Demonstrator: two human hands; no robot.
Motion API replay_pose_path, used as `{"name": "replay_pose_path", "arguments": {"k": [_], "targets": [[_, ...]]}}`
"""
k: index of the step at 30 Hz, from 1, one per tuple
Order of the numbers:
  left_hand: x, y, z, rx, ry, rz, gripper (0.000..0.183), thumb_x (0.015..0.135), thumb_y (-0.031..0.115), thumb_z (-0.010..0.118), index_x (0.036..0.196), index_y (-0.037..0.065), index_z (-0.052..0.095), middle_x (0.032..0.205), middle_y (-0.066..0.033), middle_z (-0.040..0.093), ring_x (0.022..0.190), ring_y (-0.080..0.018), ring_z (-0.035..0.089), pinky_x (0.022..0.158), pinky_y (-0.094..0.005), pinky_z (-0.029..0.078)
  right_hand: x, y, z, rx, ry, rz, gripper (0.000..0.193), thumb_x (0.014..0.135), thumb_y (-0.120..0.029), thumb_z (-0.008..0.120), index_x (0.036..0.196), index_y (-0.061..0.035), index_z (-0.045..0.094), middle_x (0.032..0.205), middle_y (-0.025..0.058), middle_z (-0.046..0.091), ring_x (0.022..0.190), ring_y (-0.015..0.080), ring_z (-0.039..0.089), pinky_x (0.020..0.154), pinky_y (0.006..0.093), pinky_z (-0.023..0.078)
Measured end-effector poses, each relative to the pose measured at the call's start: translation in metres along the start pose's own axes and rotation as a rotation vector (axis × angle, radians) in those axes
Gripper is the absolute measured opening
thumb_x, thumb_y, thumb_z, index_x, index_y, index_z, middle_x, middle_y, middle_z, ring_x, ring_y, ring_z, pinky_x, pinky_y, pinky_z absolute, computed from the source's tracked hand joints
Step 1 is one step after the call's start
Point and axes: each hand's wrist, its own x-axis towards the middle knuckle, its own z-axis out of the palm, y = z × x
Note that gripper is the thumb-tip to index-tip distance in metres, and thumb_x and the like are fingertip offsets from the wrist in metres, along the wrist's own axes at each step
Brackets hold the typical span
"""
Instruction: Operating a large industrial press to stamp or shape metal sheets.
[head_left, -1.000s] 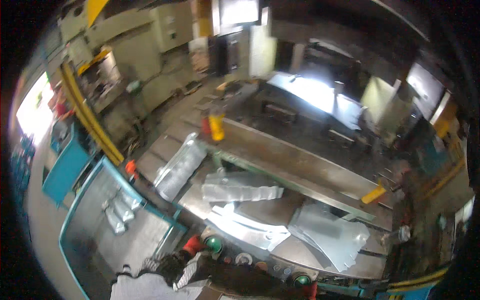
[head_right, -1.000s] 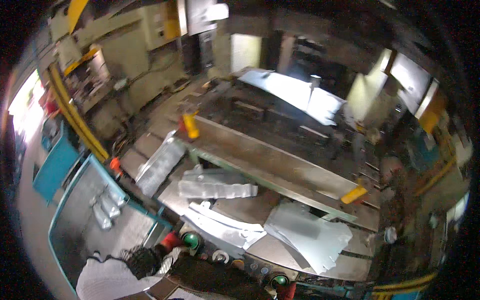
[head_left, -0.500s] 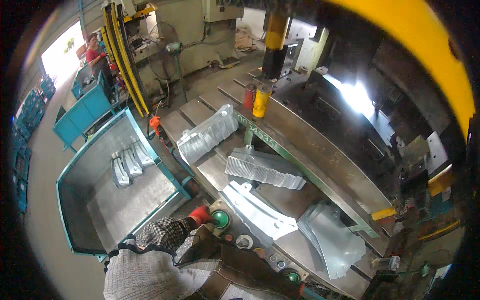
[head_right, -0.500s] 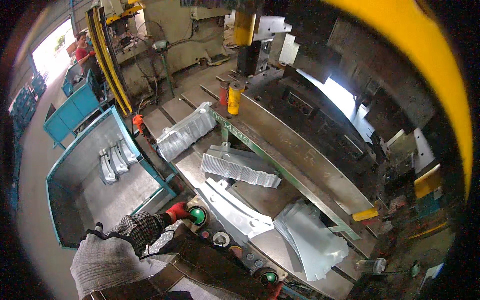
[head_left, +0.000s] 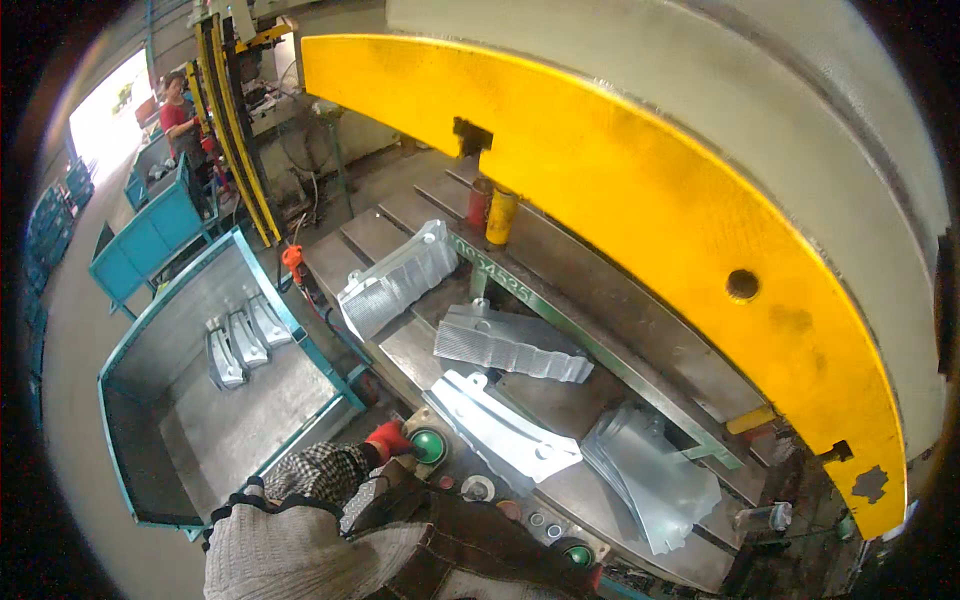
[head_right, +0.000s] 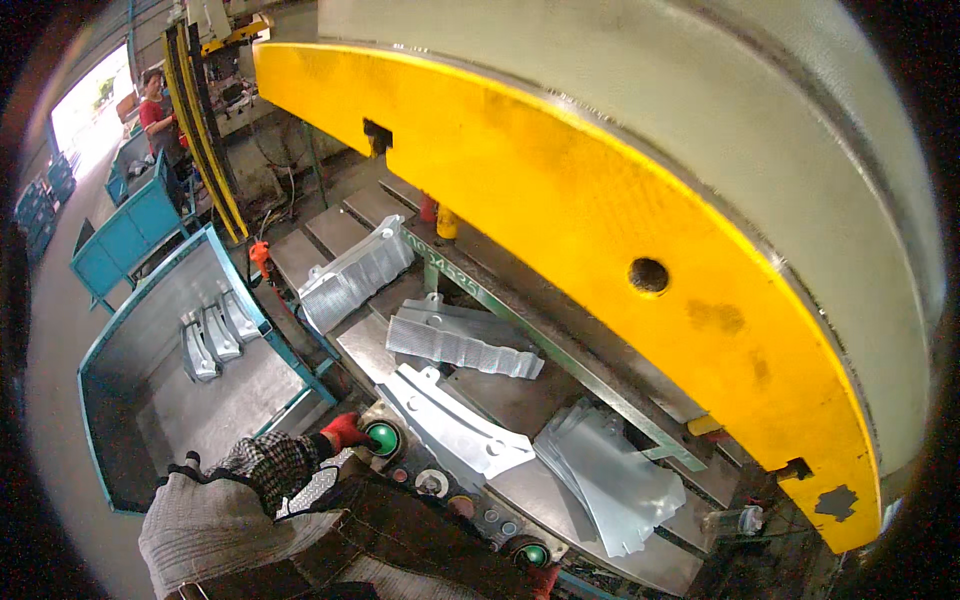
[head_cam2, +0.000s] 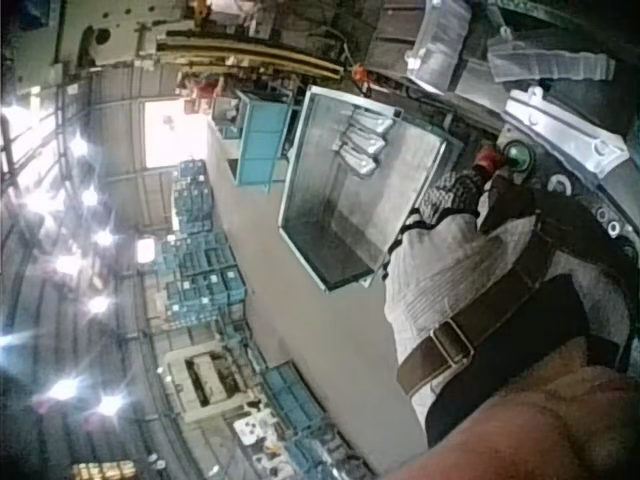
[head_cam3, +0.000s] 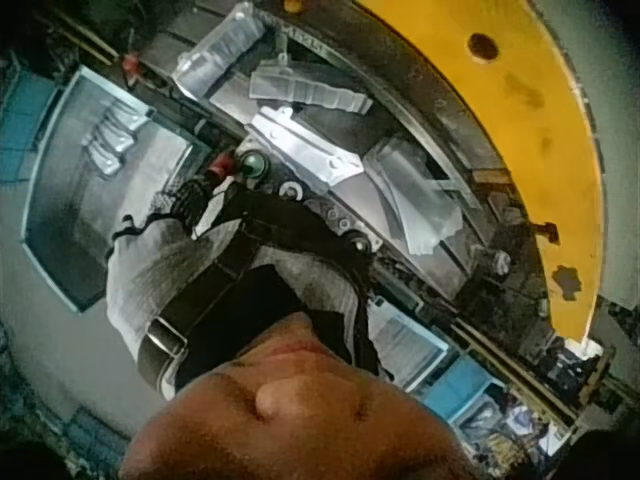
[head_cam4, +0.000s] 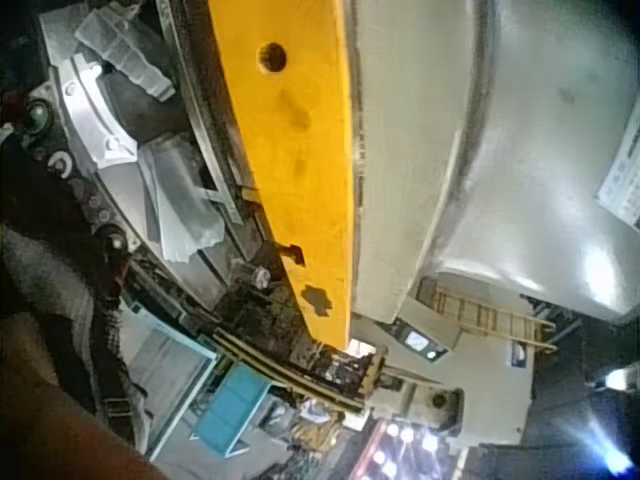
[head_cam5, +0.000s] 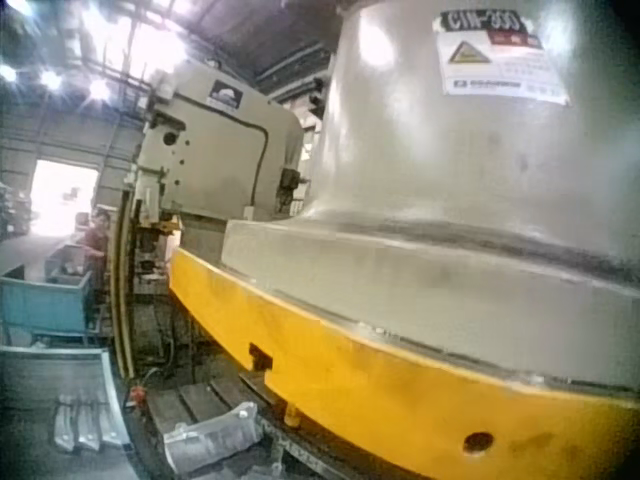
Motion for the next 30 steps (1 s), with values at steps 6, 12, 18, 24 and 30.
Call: {"name": "replay_pose_path", "arguments": {"k": [6, 12, 18, 24, 30], "targets": [[0.013, 0.02, -0.026, 0.371, -0.376, 0.075, 0.072, 0.074, 0.058, 0.073, 0.118, 0.001, 0.067, 0.12, -0.0195, 0.069, 0.108, -0.0358, 0.066, 0.09, -0.0444, 0.052, -0.014, 0.015, 0.011, -0.012, -0.002, -0.002, 0.055, 0.094, -0.033, 0.064, 0.138, -0.0043, 0.048, 0.139, 0.0122, 0.054, 0.124, 0.03, 0.053, 0.106, 0.0401, 0.041], [0.004, 0.224, -0.132, 0.746, -0.724, 0.565, 0.059, 0.087, 0.059, 0.064, 0.106, 0.003, 0.073, 0.099, -0.0162, 0.073, 0.088, -0.0288, 0.069, 0.079, -0.0436, 0.053, -0.022, 0.059, 0.028, -0.1, 0.001, -0.121, 0.057, 0.094, -0.031, 0.064, 0.141, -0.0045, 0.046, 0.143, 0.0122, 0.052, 0.126, 0.0307, 0.052, 0.107, 0.0406, 0.04], [-0.03, 0.477, -0.245, 0.332, -0.193, 1.455, 0.042, 0.089, 0.034, 0.072, 0.12, 0.007, 0.067, 0.104, -0.0114, 0.071, 0.095, -0.0218, 0.067, 0.083, -0.0361, 0.052, -0.024, 0.058, -0.011, -0.276, 0.209, -0.469, 0.028, 0.098, -0.026, 0.058, 0.121, -0.0103, 0.06, 0.111, 0.0126, 0.062, 0.098, 0.0299, 0.06, 0.084, 0.0421, 0.048], [0.038, 0.675, -0.22, 0.463, 0.621, 1.638, 0.077, 0.081, 0.036, 0.077, 0.146, 0.012, 0.045, 0.143, -0.0193, 0.051, 0.135, -0.035, 0.046, 0.113, -0.0429, 0.036, -0.023, 0.003, -0.077, 1.082, 0.35, 0.432, 0.028, 0.096, -0.025, 0.065, 0.116, -0.006, 0.065, 0.104, 0.009, 0.07, 0.089, 0.0196, 0.066, 0.076, 0.0353, 0.053], [0.103, 0.726, -0.183, 0.331, 0.35, 1.764, 0.054, 0.082, 0.012, 0.071, 0.134, 0.006, 0.058, 0.132, -0.0121, 0.062, 0.126, -0.0294, 0.056, 0.107, -0.0381, 0.043, -0.039, -0.014, -0.102, 1.201, 0.597, 0.495, 0.034, 0.099, -0.028, 0.06, 0.116, 0.0006, 0.066, 0.101, 0.01, 0.072, 0.084, 0.0191, 0.069, 0.074, 0.0336, 0.056]]}}
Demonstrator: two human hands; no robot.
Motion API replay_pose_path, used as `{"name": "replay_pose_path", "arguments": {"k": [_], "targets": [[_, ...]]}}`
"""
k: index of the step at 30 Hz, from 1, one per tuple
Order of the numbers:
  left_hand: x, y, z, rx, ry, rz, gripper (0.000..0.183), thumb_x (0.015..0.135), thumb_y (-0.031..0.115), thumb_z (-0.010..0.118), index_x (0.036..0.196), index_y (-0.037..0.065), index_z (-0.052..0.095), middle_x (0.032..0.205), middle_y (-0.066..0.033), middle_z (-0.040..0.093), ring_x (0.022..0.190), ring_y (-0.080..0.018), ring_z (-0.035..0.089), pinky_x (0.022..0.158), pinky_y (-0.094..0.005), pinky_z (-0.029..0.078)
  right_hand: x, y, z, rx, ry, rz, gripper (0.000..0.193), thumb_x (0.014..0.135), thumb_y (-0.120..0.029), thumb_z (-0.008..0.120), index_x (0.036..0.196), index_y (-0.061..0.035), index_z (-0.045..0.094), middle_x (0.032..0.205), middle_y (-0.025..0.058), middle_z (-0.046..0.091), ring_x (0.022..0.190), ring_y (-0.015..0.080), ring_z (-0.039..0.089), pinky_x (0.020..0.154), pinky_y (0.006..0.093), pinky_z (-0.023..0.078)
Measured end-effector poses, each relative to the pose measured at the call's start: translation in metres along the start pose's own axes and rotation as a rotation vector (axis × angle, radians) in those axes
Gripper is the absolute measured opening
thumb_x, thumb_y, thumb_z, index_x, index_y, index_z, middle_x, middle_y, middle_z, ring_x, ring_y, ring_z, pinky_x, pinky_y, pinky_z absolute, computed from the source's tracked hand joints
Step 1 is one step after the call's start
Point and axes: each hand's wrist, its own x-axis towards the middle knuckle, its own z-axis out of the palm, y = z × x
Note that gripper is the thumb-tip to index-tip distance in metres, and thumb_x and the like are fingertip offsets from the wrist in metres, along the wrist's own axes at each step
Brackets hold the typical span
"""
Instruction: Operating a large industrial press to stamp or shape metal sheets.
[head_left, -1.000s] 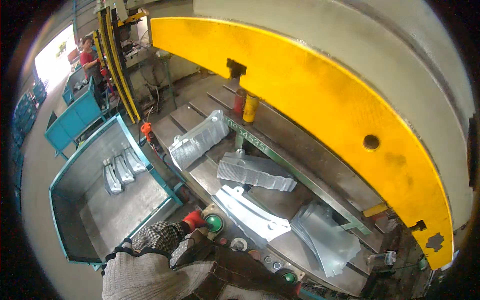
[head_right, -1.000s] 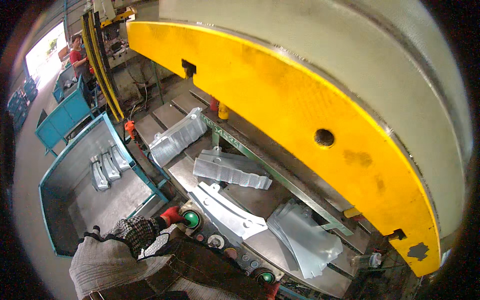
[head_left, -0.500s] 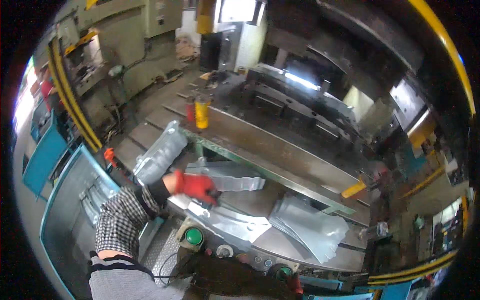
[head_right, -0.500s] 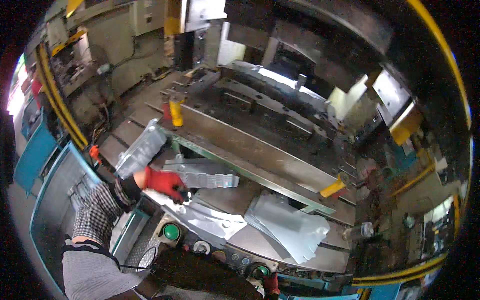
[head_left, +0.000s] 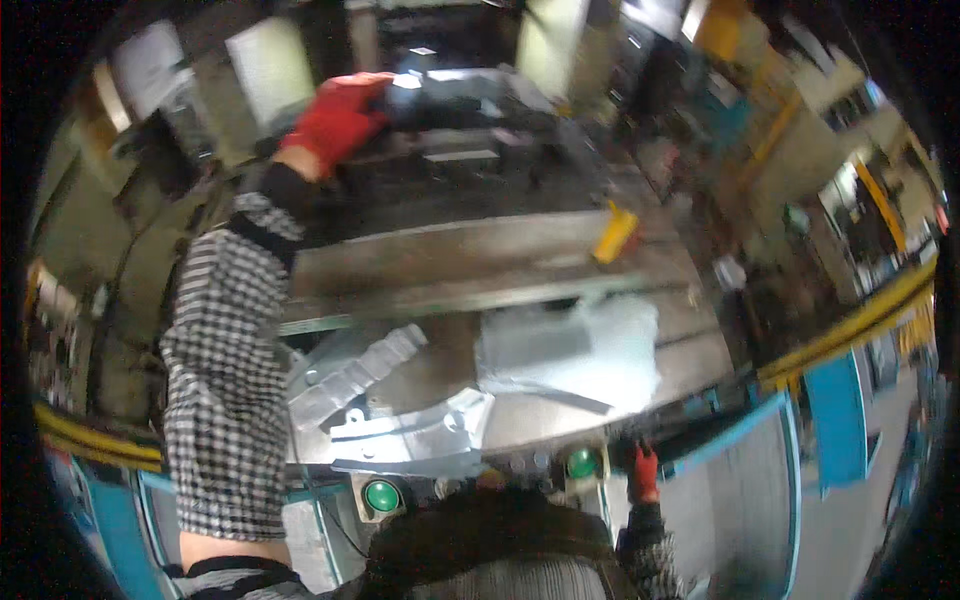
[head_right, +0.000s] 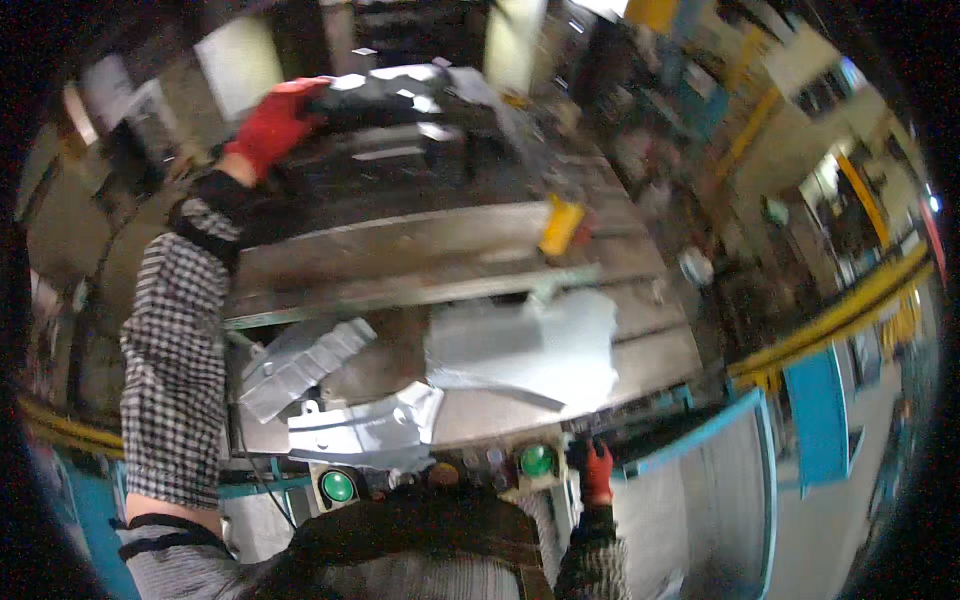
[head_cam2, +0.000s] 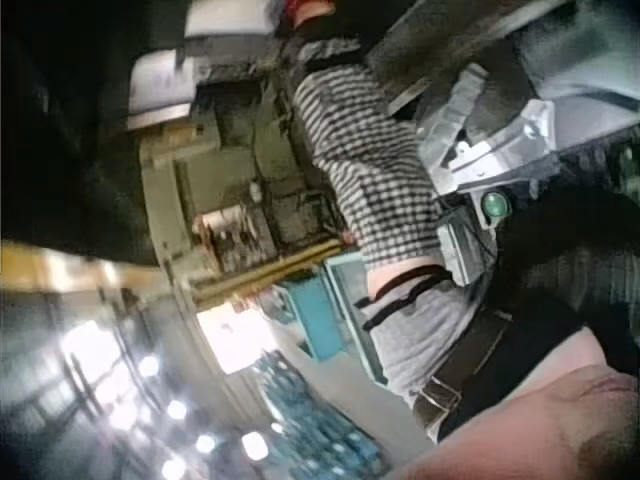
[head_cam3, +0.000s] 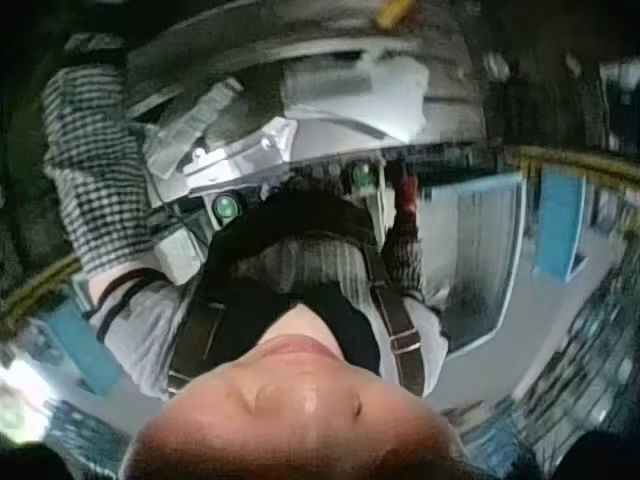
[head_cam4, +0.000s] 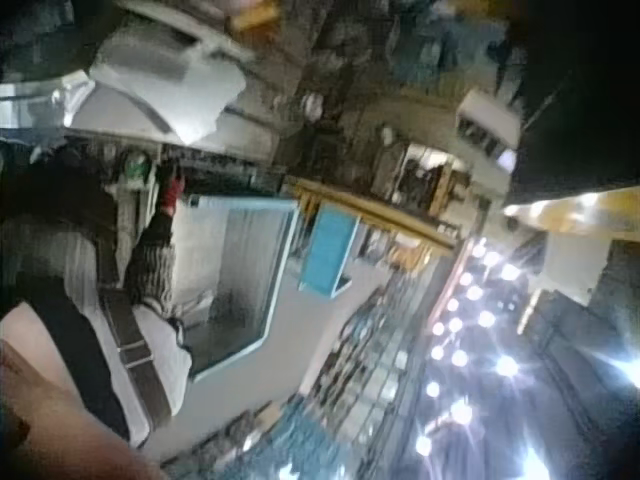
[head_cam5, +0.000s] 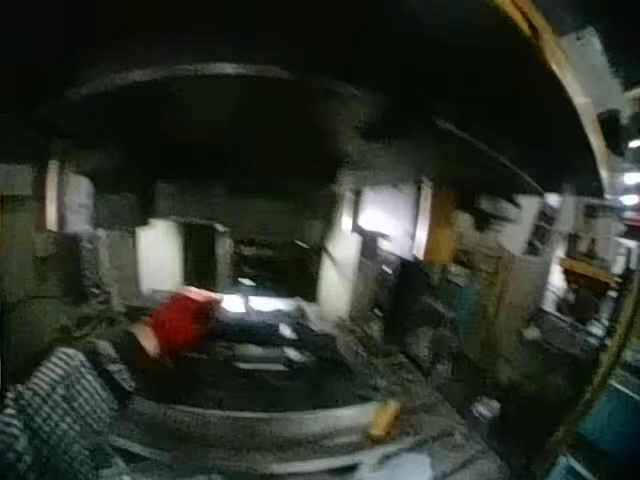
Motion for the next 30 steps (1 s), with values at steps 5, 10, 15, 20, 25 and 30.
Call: {"name": "replay_pose_path", "arguments": {"k": [5, 10, 15, 20, 25, 30], "targets": [[-0.01, 0.008, 0.0, 0.023, -0.015, -0.191, 0.041, 0.087, 0.021, 0.069, 0.128, 0.015, 0.065, 0.123, -0.0102, 0.068, 0.11, -0.0303, 0.067, 0.093, -0.0379, 0.052, 0.006, -0.035, 0.015, 0.062, -0.012, 0.062, 0.042, 0.103, -0.033, 0.053, 0.115, 0.0041, 0.067, 0.097, 0.0109, 0.073, 0.08, 0.0193, 0.071, 0.074, 0.0334, 0.058], [-0.04, 0.079, -0.034, -0.016, 0.228, -0.168, 0.041, 0.091, 0.012, 0.067, 0.131, 0.006, 0.063, 0.128, -0.0131, 0.067, 0.117, -0.0214, 0.064, 0.1, -0.0329, 0.047, 0.044, -0.047, 0.022, 0.206, 0.028, 0.141, 0.043, 0.101, -0.036, 0.055, 0.105, 0.004, 0.069, 0.09, 0.0106, 0.074, 0.072, 0.0197, 0.071, 0.066, 0.0332, 0.058], [-0.158, 0.158, -0.089, -0.125, 0.202, -0.284, 0.048, 0.082, -0.006, 0.063, 0.129, 0.001, 0.064, 0.127, -0.0163, 0.067, 0.121, -0.0257, 0.062, 0.103, -0.0368, 0.045, 0.066, -0.051, 0.023, 0.268, -0.035, 0.179, 0.027, 0.099, -0.023, 0.057, 0.105, 0.0014, 0.068, 0.085, 0.0108, 0.073, 0.067, 0.0207, 0.071, 0.06, 0.0327, 0.056], [-0.284, 0.233, -0.072, -0.307, -0.137, -0.347, 0.046, 0.079, 0.0, 0.067, 0.125, 0.004, 0.066, 0.126, -0.0152, 0.068, 0.118, -0.0288, 0.063, 0.099, -0.0393, 0.049, 0.061, -0.084, 0.048, 0.257, 0.005, 0.108, 0.022, 0.099, -0.021, 0.058, 0.107, -0.0019, 0.067, 0.082, 0.0103, 0.071, 0.062, 0.0189, 0.067, 0.057, 0.0311, 0.053], [-0.361, 0.287, -0.003, -0.437, -0.425, -0.389, 0.044, 0.076, 0.006, 0.07, 0.12, 0.007, 0.068, 0.124, -0.0142, 0.068, 0.115, -0.0318, 0.064, 0.095, -0.0417, 0.052, 0.07, -0.08, 0.019, 0.226, -0.166, 0.079, 0.026, 0.101, -0.029, 0.058, 0.107, -0.0047, 0.066, 0.082, 0.0076, 0.069, 0.062, 0.016, 0.065, 0.055, 0.0287, 0.051], [-0.415, 0.301, 0.034, -0.228, -0.511, -0.393, 0.044, 0.077, 0.013, 0.072, 0.121, 0.01, 0.067, 0.126, -0.0121, 0.067, 0.119, -0.0318, 0.062, 0.094, -0.0427, 0.052, 0.032, -0.158, 0.07, 0.395, -0.154, 0.24, 0.03, 0.101, -0.031, 0.059, 0.11, -0.0023, 0.061, 0.1, 0.0111, 0.069, 0.082, 0.0233, 0.073, 0.064, 0.0308, 0.057]]}}
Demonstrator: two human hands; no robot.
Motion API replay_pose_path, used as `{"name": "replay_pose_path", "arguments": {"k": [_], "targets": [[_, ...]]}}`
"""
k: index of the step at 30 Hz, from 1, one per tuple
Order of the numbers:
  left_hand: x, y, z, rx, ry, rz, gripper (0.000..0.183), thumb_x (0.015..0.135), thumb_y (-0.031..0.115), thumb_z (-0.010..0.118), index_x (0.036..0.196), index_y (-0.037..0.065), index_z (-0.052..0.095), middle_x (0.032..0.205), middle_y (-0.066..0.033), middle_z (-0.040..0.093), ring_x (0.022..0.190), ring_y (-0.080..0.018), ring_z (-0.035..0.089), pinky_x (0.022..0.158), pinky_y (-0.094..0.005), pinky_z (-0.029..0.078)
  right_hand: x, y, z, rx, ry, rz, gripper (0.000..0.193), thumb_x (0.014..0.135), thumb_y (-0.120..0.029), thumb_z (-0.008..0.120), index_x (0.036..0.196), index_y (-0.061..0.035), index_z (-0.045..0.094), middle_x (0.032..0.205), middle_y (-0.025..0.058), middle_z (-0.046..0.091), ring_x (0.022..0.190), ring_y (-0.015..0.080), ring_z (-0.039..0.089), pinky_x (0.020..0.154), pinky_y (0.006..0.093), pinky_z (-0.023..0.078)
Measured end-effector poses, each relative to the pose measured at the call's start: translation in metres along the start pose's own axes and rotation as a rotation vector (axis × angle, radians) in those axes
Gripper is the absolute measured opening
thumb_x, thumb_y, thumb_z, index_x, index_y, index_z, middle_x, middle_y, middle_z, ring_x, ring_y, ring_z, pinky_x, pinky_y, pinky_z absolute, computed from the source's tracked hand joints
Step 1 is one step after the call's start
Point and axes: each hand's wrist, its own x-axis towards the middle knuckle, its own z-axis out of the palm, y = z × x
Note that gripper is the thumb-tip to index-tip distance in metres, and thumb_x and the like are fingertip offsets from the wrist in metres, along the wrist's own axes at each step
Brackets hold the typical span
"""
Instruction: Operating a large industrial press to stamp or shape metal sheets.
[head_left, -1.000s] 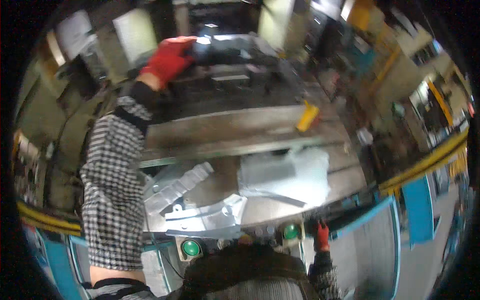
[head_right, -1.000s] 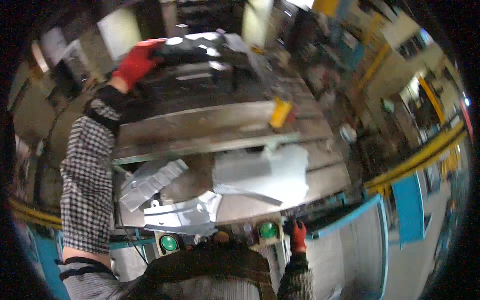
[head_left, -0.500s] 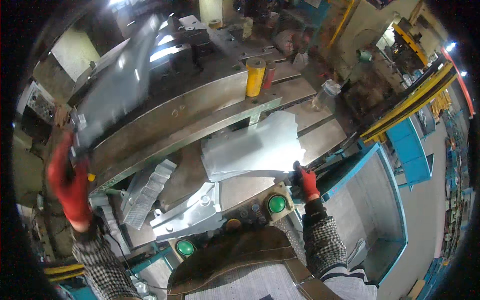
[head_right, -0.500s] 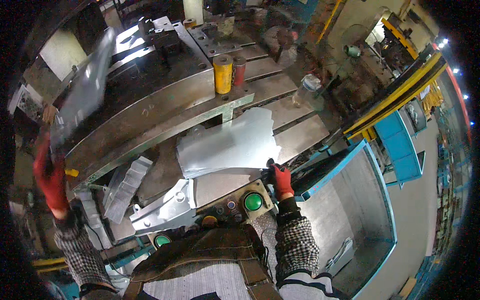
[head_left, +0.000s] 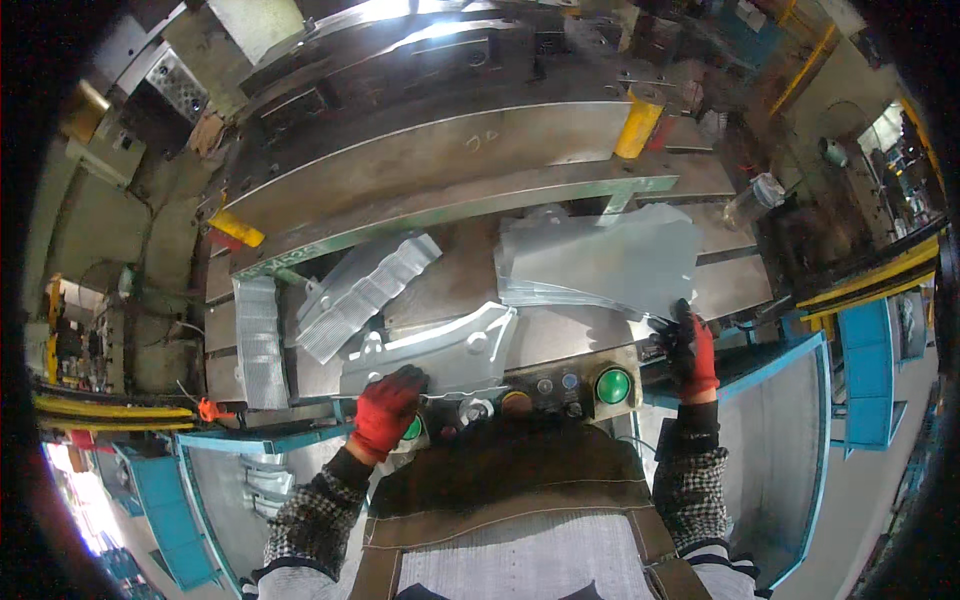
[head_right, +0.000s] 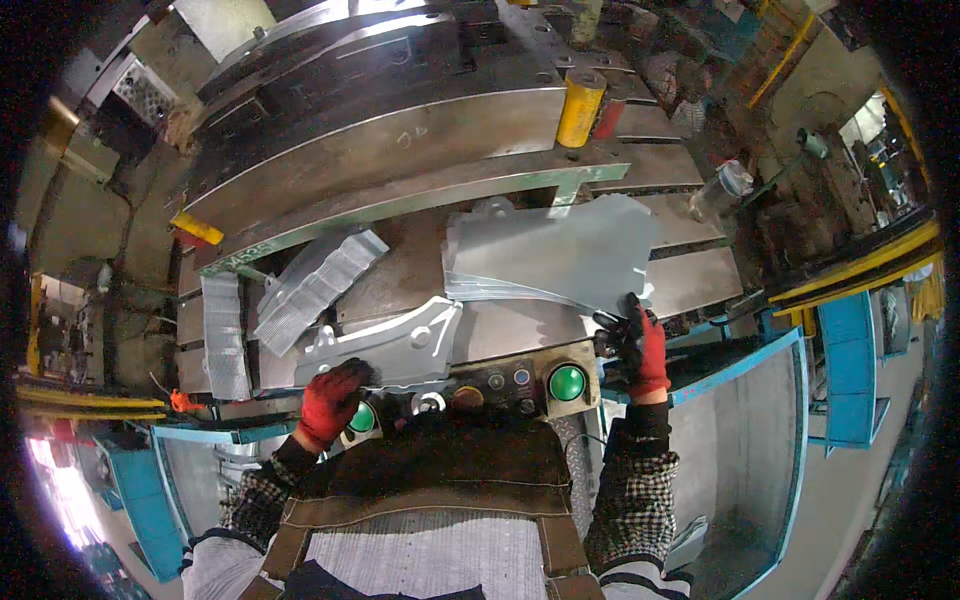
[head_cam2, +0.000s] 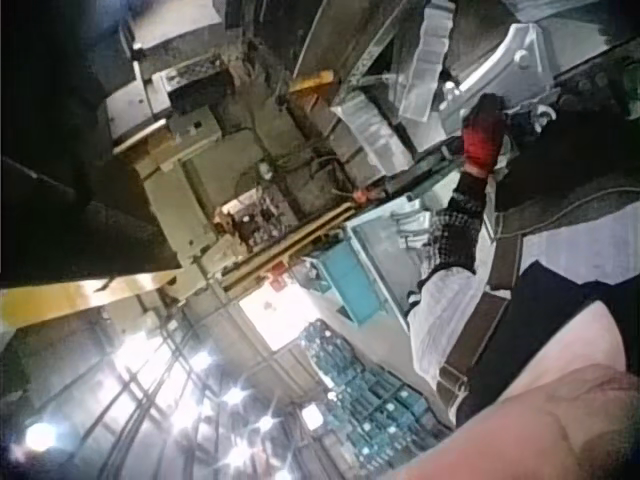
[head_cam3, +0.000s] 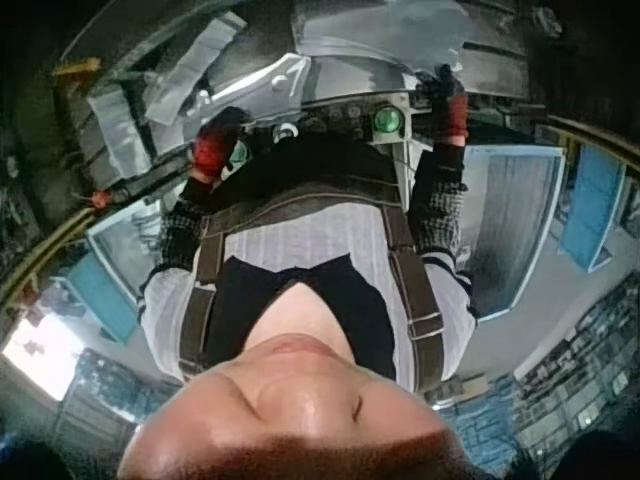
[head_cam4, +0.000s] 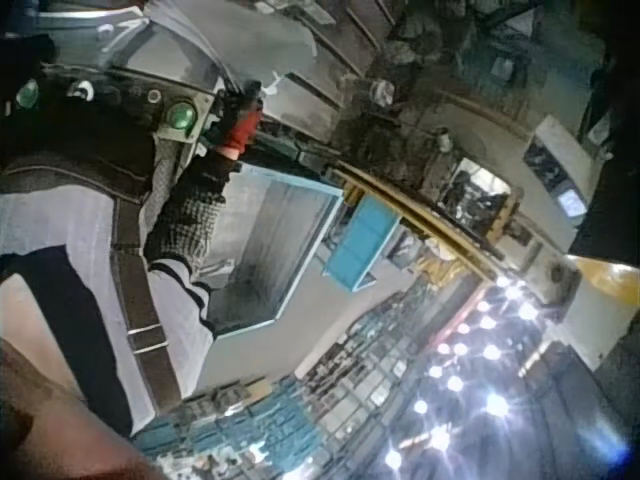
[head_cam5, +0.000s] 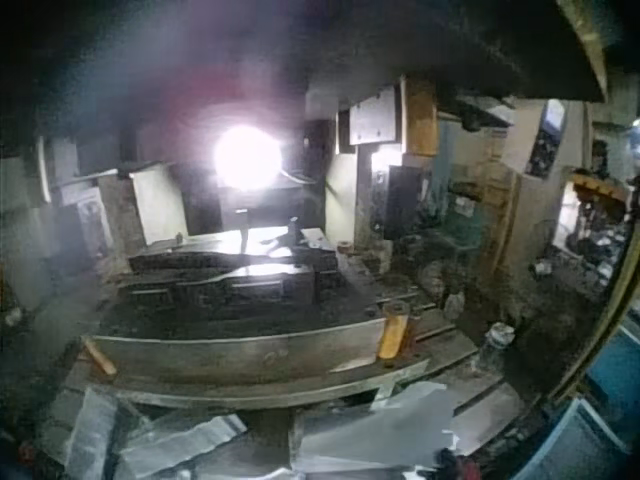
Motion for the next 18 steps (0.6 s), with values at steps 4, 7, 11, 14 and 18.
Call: {"name": "replay_pose_path", "arguments": {"k": [4, 7, 11, 14, 18], "targets": [[-0.004, -0.008, 0.026, 0.035, -0.074, -0.031, 0.046, 0.081, 0.017, 0.07, 0.127, 0.013, 0.064, 0.131, -0.0112, 0.063, 0.126, -0.0312, 0.057, 0.1, -0.0431, 0.048, -0.017, -0.005, -0.01, -0.019, 0.004, -0.172, 0.03, 0.103, -0.027, 0.057, 0.116, -0.0009, 0.059, 0.101, 0.0105, 0.067, 0.089, 0.0258, 0.074, 0.068, 0.0326, 0.059], [-0.006, -0.006, 0.027, 0.082, -0.127, 0.007, 0.049, 0.084, 0.018, 0.069, 0.132, 0.014, 0.061, 0.135, -0.013, 0.06, 0.128, -0.0325, 0.054, 0.105, -0.0439, 0.044, -0.035, -0.007, -0.016, -0.011, 0.125, -0.327, 0.027, 0.103, -0.023, 0.056, 0.119, -0.0007, 0.058, 0.099, 0.008, 0.065, 0.087, 0.0231, 0.072, 0.069, 0.0314, 0.058], [-0.006, -0.019, 0.029, -0.062, -0.141, 0.039, 0.055, 0.086, 0.019, 0.069, 0.139, 0.012, 0.055, 0.14, -0.0148, 0.055, 0.132, -0.0356, 0.05, 0.109, -0.0455, 0.04, -0.049, -0.013, -0.049, -0.371, 0.118, -0.635, 0.032, 0.103, -0.018, 0.053, 0.127, 0.0039, 0.054, 0.106, 0.0075, 0.063, 0.086, 0.017, 0.066, 0.075, 0.0281, 0.055], [0.007, -0.015, -0.001, -0.19, -0.037, 0.033, 0.063, 0.084, 0.02, 0.071, 0.142, 0.009, 0.051, 0.144, -0.0164, 0.052, 0.135, -0.0387, 0.047, 0.111, -0.0476, 0.038, -0.064, -0.029, -0.036, -0.263, 0.085, -0.66, 0.046, 0.102, -0.028, 0.051, 0.136, 0.003, 0.047, 0.113, 0.0096, 0.063, 0.087, 0.0187, 0.066, 0.077, 0.032, 0.055], [0.064, 0.035, -0.103, -0.074, 0.33, 0.03, 0.086, 0.073, 0.024, 0.083, 0.146, 0.001, 0.044, 0.149, -0.0241, 0.045, 0.14, -0.042, 0.04, 0.115, -0.0496, 0.033, -0.066, -0.045, 0.025, -0.088, -0.034, -0.637, 0.059, 0.102, -0.037, 0.048, 0.147, 0.001, 0.039, 0.114, 0.015, 0.065, 0.086, 0.0221, 0.069, 0.074, 0.0349, 0.057]]}}
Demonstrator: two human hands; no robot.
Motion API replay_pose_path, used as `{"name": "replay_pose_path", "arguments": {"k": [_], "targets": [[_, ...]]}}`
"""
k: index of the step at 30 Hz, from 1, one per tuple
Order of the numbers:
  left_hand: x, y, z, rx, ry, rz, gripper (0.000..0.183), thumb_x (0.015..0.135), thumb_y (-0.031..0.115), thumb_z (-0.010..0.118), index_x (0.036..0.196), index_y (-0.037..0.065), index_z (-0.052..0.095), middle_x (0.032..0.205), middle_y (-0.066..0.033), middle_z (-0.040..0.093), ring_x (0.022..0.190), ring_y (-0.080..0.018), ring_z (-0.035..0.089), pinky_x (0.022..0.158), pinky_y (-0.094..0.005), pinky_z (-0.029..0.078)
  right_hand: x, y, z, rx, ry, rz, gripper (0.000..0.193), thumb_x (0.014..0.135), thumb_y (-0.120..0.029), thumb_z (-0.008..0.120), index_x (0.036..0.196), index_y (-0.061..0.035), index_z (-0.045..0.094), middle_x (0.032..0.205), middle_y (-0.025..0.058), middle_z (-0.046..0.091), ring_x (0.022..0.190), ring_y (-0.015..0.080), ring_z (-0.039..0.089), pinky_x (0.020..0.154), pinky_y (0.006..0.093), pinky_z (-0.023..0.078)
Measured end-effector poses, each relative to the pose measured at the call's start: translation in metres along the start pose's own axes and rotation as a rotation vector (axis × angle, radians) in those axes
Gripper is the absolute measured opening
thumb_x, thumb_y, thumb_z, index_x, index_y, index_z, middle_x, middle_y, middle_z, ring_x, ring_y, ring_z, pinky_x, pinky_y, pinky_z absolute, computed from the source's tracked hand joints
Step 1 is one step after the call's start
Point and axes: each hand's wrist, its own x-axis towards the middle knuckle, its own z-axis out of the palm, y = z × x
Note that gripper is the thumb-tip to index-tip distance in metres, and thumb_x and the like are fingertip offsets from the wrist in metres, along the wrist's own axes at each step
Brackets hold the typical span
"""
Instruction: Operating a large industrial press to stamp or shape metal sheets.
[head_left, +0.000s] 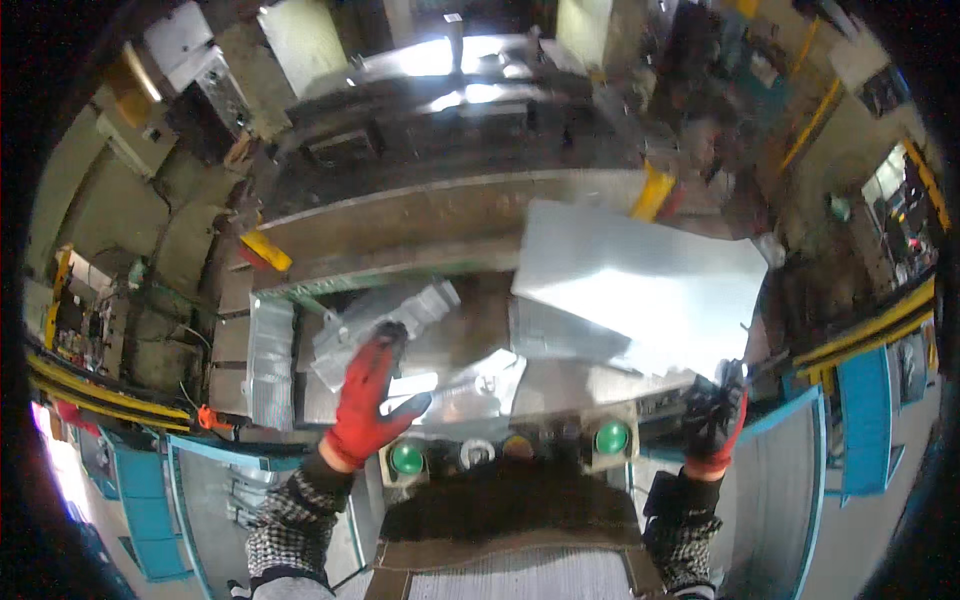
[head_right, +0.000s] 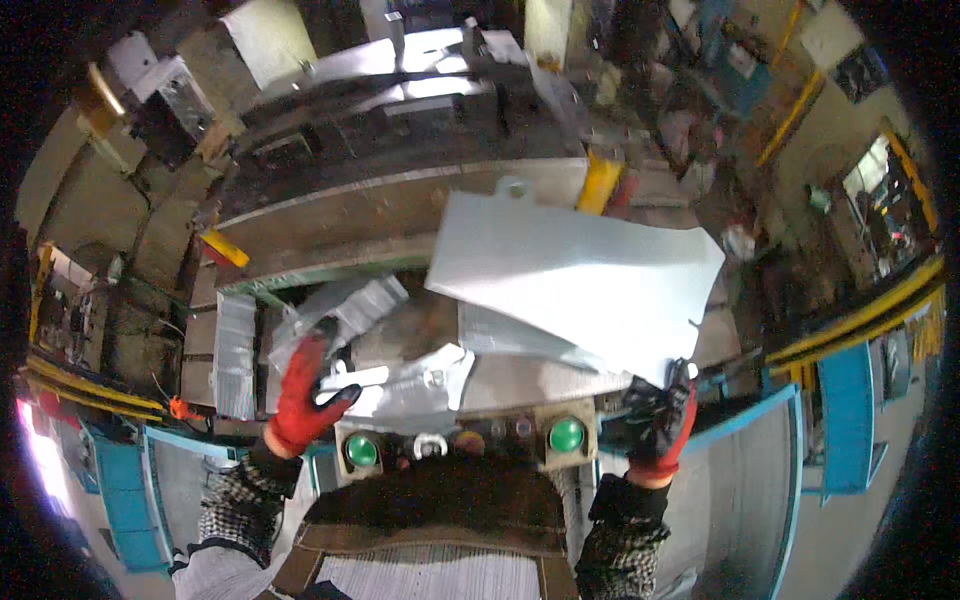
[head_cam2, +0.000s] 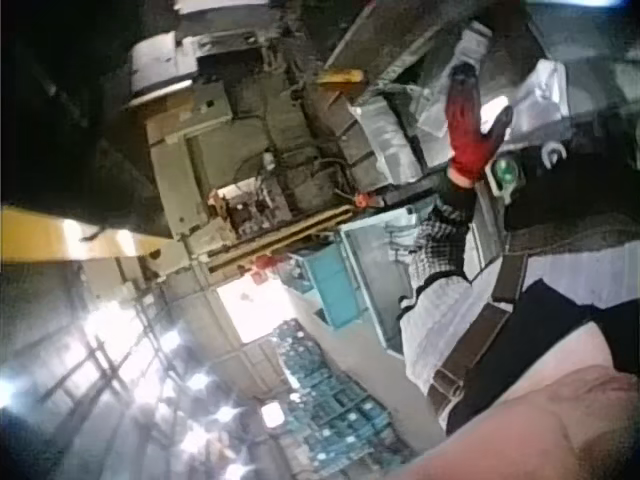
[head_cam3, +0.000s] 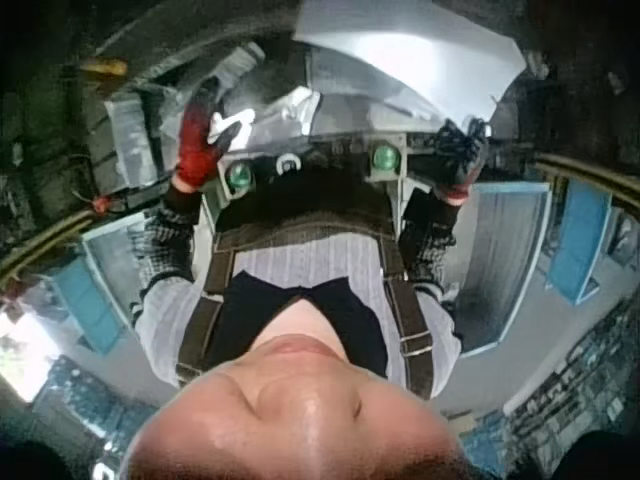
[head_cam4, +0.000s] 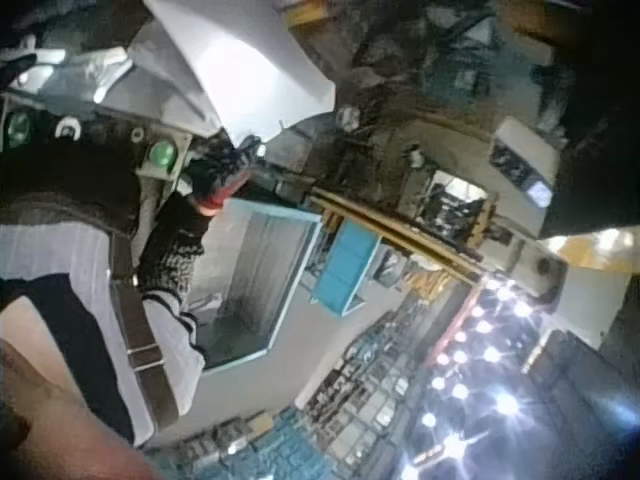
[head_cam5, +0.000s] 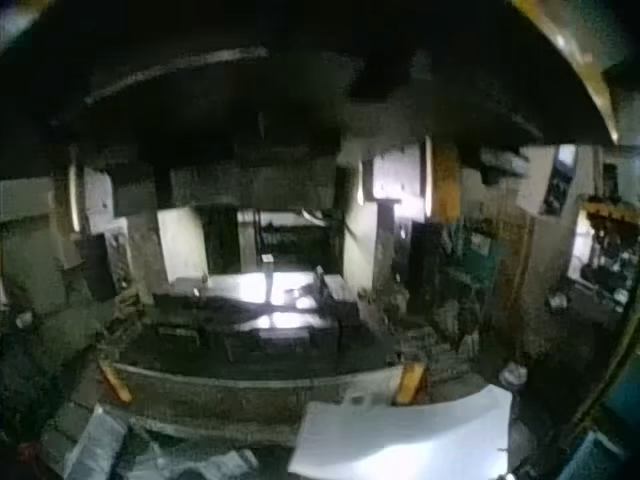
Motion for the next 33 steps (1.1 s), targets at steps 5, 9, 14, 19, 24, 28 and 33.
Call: {"name": "replay_pose_path", "arguments": {"k": [5, 9, 14, 19, 24, 28, 33], "targets": [[0.11, 0.042, -0.112, 0.51, 0.171, 0.223, 0.082, 0.072, 0.026, 0.083, 0.143, 0.003, 0.049, 0.15, -0.0238, 0.042, 0.142, -0.0463, 0.035, 0.118, -0.0592, 0.022, 0.044, -0.038, 0.131, 0.478, -0.32, 0.243, 0.054, 0.103, -0.029, 0.049, 0.145, 0.0026, 0.041, 0.109, 0.0183, 0.068, 0.088, 0.0258, 0.073, 0.069, 0.0353, 0.061], [0.188, -0.017, -0.146, 0.752, 0.202, 0.302, 0.067, 0.077, 0.017, 0.075, 0.14, 0.01, 0.053, 0.141, -0.0186, 0.051, 0.135, -0.0418, 0.043, 0.119, -0.0579, 0.022, 0.082, -0.069, 0.278, 0.361, -0.456, 0.081, 0.041, 0.1, -0.017, 0.053, 0.137, 0.0008, 0.051, 0.117, 0.0121, 0.064, 0.097, 0.0282, 0.072, 0.078, 0.0332, 0.059], [0.294, -0.124, -0.178, 0.76, 0.27, 0.227, 0.053, 0.077, 0.009, 0.07, 0.129, 0.014, 0.062, 0.131, -0.0134, 0.061, 0.127, -0.03, 0.053, 0.117, -0.0497, 0.029, 0.159, -0.077, 0.4, 0.662, -0.571, 0.148, 0.033, 0.097, -0.021, 0.063, 0.124, -0.0028, 0.063, 0.105, 0.0065, 0.068, 0.094, 0.0242, 0.071, 0.078, 0.0315, 0.058], [0.358, -0.178, -0.168, 0.701, 0.106, 0.162, 0.041, 0.08, 0.012, 0.067, 0.121, 0.015, 0.067, 0.12, -0.0088, 0.067, 0.12, -0.0277, 0.059, 0.108, -0.0467, 0.038, 0.232, -0.045, 0.436, 0.542, -0.497, 0.147, 0.026, 0.096, -0.027, 0.067, 0.106, -0.0028, 0.069, 0.095, 0.0036, 0.07, 0.08, 0.0154, 0.068, 0.07, 0.0286, 0.055], [0.361, -0.203, -0.16, 0.638, 0.109, 0.165, 0.034, 0.078, 0.01, 0.067, 0.112, 0.013, 0.07, 0.107, -0.0112, 0.069, 0.106, -0.0318, 0.064, 0.093, -0.0407, 0.05, 0.223, -0.033, 0.43, 0.789, -0.747, 0.446, 0.027, 0.101, -0.027, 0.058, 0.114, -0.0036, 0.063, 0.114, 0.0199, 0.067, 0.108, 0.0359, 0.064, 0.094, 0.0432, 0.053], [0.357, -0.193, -0.157, 0.605, 0.135, 0.267, 0.032, 0.076, 0.008, 0.068, 0.108, 0.011, 0.07, 0.107, -0.0114, 0.069, 0.105, -0.0306, 0.065, 0.092, -0.0409, 0.051, 0.194, -0.034, 0.412, 1.028, -0.834, 0.393, 0.027, 0.104, -0.025, 0.051, 0.119, -0.0042, 0.057, 0.131, 0.0309, 0.057, 0.127, 0.0486, 0.052, 0.113, 0.0515, 0.041], [0.357, -0.198, -0.156, 0.608, 0.134, 0.298, 0.027, 0.082, 0.008, 0.062, 0.108, 0.011, 0.071, 0.111, -0.0139, 0.07, 0.104, -0.0332, 0.067, 0.09, -0.0409, 0.054, 0.169, -0.054, 0.408, 1.049, -0.78, 0.278, 0.034, 0.105, -0.029, 0.052, 0.123, -0.0002, 0.052, 0.127, 0.0253, 0.058, 0.124, 0.0414, 0.055, 0.114, 0.0569, 0.038]]}}
